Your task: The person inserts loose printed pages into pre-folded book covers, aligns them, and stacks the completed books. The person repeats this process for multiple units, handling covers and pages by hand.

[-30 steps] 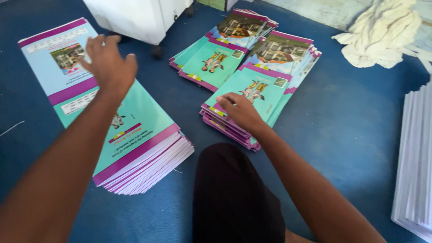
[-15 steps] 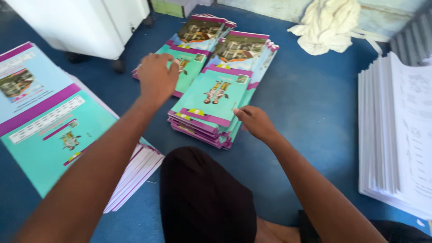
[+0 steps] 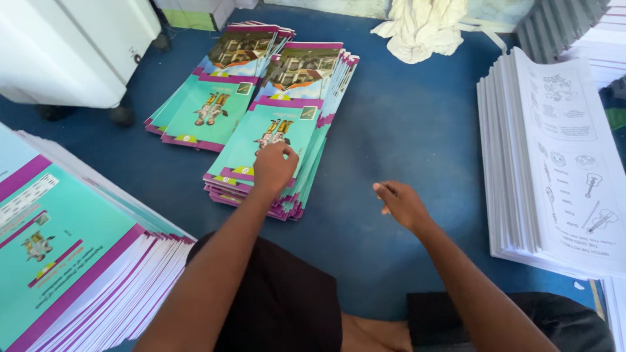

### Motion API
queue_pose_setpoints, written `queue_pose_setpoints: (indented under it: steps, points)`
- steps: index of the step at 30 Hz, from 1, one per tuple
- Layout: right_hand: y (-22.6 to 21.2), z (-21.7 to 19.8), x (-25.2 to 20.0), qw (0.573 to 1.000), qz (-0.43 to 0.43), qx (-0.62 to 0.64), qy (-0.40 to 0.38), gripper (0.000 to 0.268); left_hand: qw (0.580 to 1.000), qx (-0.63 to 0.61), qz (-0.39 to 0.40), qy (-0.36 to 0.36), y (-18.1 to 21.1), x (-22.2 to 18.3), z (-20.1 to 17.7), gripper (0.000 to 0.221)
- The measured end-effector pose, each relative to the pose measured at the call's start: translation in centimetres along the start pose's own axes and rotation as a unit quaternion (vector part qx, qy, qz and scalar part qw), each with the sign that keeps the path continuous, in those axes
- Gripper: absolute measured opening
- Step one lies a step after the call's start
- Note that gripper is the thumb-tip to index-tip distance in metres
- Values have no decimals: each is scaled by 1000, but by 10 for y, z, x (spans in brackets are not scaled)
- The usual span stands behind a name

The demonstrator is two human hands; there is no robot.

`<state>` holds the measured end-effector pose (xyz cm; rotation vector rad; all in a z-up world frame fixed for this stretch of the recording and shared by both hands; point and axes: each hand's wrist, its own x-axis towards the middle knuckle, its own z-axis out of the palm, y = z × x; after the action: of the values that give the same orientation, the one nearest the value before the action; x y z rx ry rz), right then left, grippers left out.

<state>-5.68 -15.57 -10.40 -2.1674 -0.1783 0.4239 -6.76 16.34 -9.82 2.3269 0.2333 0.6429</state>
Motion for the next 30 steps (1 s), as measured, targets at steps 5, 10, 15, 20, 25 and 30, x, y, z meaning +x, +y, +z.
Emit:
queue_pose_setpoints:
  steps: [5,10,15,20,25,30]
  points:
    - [45,-8,-4,997,27,60,26,51,994,96,-24,-37,-4,-7,26,24]
    - [83,-19,-12,991,23,113,60,46,983,130,-76,-107,5,-8,18,34]
    - [103,-28,-22,985,35,141,92,44,985,165,30,-27,9,-12,25,32]
    - [101,-26,-26,981,27,164,101,44,977,206,44,-19,1,-13,38,23]
    - [96,-21,-26,982,43,155,97,44,985,169,25,-26,-11,-10,49,31]
    - [92,-17,-31,983,28,150,97,44,970,239,26,-27,-11,-10,61,66]
